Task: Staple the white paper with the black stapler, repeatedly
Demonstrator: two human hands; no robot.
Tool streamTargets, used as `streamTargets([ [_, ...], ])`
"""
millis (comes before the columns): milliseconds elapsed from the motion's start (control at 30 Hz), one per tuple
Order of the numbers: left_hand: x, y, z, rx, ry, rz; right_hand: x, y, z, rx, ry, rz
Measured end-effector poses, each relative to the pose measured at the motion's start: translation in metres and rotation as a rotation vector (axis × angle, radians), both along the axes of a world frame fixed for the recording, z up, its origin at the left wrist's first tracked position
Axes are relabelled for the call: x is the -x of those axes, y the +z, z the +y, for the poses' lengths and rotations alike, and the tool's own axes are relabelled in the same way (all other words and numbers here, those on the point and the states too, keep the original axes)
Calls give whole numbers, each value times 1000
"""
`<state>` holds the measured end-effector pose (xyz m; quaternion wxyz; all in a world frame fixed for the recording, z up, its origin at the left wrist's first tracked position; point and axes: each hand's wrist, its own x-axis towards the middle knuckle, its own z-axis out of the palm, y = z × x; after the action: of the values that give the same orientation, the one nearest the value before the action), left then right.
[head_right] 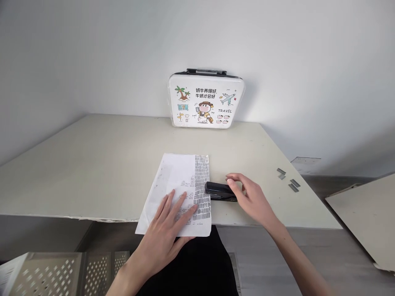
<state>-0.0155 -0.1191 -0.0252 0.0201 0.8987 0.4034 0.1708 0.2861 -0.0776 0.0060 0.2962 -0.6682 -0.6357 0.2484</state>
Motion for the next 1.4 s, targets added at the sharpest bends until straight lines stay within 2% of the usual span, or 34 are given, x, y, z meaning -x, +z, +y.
streamTargets([
  [267, 0, 3, 1, 25, -25, 45, 20, 16, 16, 13, 98, -92],
  [600, -2, 1, 5, -78, -111, 27, 25, 5, 20, 70, 158, -67],
  [800, -1, 11, 8, -109, -239, 16, 24, 4, 21, 61, 164, -58],
  [933, -4, 14, 8, -125, -276, 9, 25, 6, 21, 70, 160, -52],
  [1400, -19, 1, 16, -85, -329, -38, 30, 13, 22, 57, 179, -118],
])
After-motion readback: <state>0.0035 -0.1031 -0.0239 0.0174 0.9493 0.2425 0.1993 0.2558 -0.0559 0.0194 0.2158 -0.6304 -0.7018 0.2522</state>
